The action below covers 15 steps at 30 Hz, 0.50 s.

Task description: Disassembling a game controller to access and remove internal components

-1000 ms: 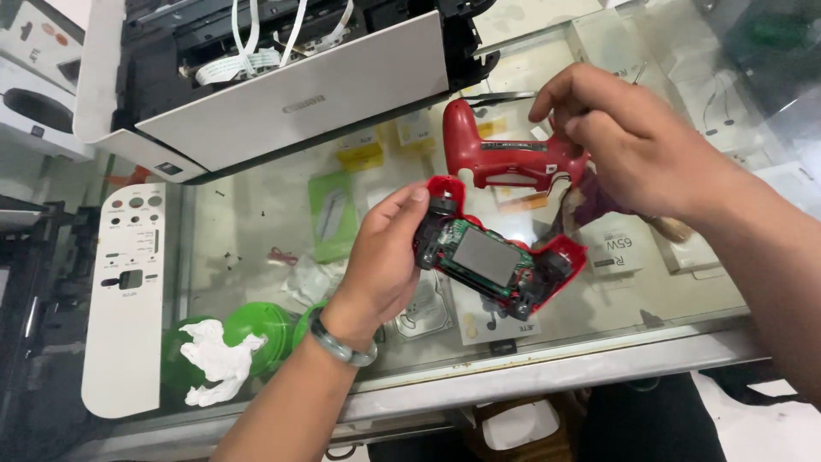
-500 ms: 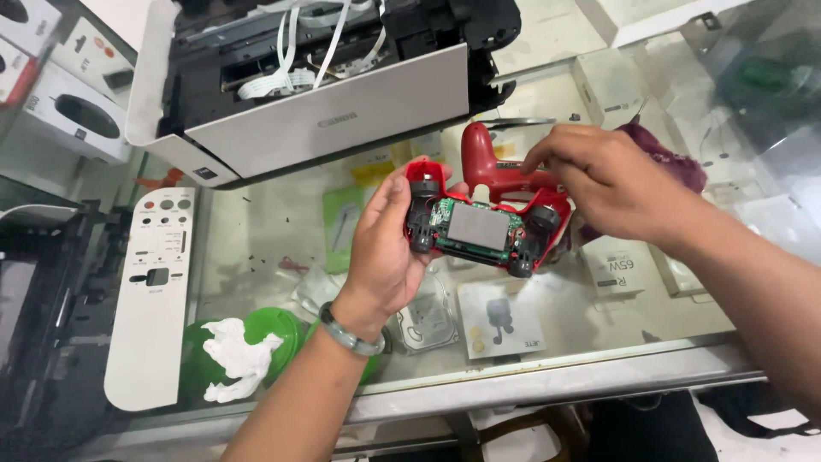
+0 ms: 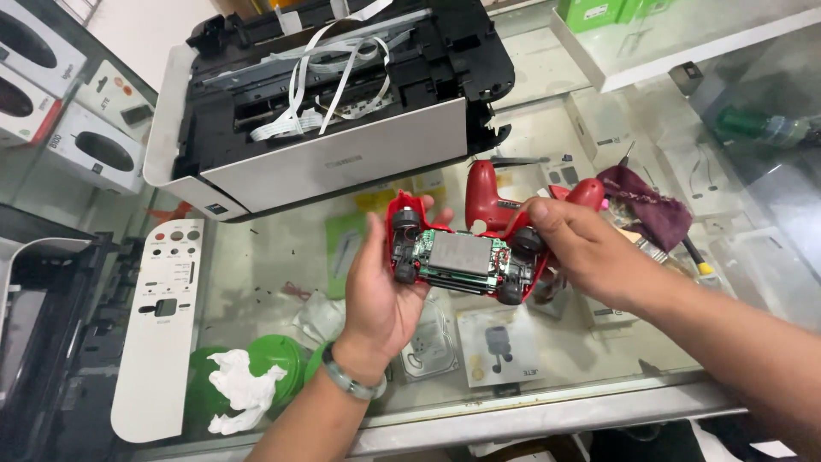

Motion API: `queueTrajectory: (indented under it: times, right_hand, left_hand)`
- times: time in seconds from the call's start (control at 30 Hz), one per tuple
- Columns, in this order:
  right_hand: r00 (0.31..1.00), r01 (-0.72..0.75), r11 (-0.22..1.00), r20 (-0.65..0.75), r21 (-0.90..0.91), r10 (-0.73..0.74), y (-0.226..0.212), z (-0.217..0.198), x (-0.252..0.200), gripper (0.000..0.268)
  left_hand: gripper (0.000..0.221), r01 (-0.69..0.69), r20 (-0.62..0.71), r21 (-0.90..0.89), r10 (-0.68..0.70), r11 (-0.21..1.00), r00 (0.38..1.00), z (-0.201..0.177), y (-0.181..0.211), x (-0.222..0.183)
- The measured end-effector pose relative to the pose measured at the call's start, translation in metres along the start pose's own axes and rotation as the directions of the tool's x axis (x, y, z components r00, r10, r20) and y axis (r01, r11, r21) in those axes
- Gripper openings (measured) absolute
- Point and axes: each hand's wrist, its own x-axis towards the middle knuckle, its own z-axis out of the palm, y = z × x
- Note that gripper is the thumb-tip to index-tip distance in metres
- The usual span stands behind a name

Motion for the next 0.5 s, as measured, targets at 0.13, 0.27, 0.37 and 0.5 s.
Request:
queueTrajectory:
  times: [0.13, 0.27, 0.37, 0.5]
  right_hand:
    - [0.995, -0.032, 0.999, -0.091, 0.031, 0.034, 0.022, 0.0, 0.007, 0.054]
    - [0.98, 0.015, 0.999, -0.2, -0.038, -0.023, 0.017, 0.001, 0.005, 0.052]
    - [0.97, 0.052, 0.997, -0.233, -0.06, -0.065, 0.01, 0.004, 0.003, 0.051]
    - [0.968, 0.054, 0.997, -0.24, -0.056, -0.066, 0.022, -0.001, 0.002, 0.05]
  left_hand:
    - [0.062, -0.045, 0.068, -0.085, 0.051, 0.995, 0.996, 0.021, 0.001, -0.016]
    - [0.075, -0.109, -0.021, -0.143, 0.107, 0.984, 0.994, 0.038, -0.021, -0.02]
    - [0.079, -0.106, -0.082, -0.219, 0.09, 0.97, 0.993, 0.068, -0.038, -0.019]
    - [0.082, -0.183, -0.01, -0.239, 0.186, 0.954, 0.983, 0.063, -0.067, 0.002]
